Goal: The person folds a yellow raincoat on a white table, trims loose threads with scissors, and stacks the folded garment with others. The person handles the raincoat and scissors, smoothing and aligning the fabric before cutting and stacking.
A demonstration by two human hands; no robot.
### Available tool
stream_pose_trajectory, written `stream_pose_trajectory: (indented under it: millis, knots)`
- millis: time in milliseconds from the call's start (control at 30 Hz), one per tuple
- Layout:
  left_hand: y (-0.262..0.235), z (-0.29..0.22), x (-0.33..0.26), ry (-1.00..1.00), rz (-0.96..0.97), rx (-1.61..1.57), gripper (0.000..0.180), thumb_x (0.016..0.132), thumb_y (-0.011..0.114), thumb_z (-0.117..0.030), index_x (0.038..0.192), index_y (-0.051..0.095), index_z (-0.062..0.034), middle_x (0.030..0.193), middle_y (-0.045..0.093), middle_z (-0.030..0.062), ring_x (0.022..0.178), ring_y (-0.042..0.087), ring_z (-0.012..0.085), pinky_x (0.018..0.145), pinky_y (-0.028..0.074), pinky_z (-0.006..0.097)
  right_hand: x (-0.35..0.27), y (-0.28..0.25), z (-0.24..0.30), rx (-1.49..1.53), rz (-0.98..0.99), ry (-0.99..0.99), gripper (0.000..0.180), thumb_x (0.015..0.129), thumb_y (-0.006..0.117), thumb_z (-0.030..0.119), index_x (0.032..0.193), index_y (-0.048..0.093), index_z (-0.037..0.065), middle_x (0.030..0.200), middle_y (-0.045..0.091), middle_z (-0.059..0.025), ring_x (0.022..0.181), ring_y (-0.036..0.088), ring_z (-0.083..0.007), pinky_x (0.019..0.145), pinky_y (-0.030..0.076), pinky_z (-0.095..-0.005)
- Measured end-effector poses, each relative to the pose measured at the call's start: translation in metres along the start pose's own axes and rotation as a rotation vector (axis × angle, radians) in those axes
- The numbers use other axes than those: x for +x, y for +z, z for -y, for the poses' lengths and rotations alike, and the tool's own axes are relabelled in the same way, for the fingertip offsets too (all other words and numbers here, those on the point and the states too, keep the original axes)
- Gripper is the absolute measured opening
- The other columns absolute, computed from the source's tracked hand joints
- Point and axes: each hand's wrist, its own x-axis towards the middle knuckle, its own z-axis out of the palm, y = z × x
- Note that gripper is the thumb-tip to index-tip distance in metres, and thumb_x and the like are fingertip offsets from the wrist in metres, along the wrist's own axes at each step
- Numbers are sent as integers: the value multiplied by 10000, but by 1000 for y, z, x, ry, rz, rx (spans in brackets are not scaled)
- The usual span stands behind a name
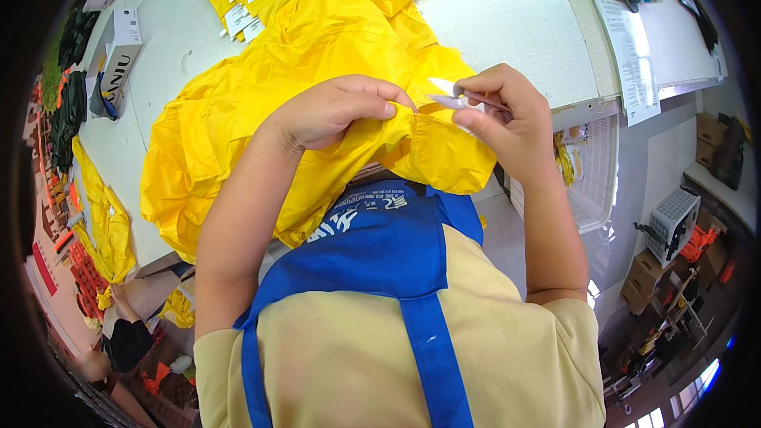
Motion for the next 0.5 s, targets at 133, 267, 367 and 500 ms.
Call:
stream_pose_trajectory:
  millis: [133,267,367,500]
  knots:
    - [5,1,3,95,-23,199,264,845,562,-64,1105,555,-24,936,579,8,802,494,59,721,420,202,16,2,-56,23,-222,282,271,778,729,151,978,610,11,820,577,-17,727,530,-86,672,435,-205]
    - [44,18,-11,229,-364,657,409,775,660,-48,1152,501,-65,961,560,55,845,551,178,777,456,291,22,-22,-154,-609,-346,218,280,826,688,187,1013,601,-2,857,617,-67,751,564,-153,698,460,-270]
    - [38,81,-9,368,-453,1041,400,750,696,-88,1112,526,-68,942,570,114,889,564,306,808,464,361,21,-25,-169,-945,-425,-51,266,856,652,204,1010,609,-8,859,634,-89,772,585,-184,714,470,-305]
    - [37,103,-8,460,-728,1085,236,767,667,-107,980,572,-75,839,573,83,835,573,287,741,472,375,-3,2,-124,-160,-116,368,277,920,550,242,977,624,-19,869,638,-87,815,600,-179,724,479,-320]
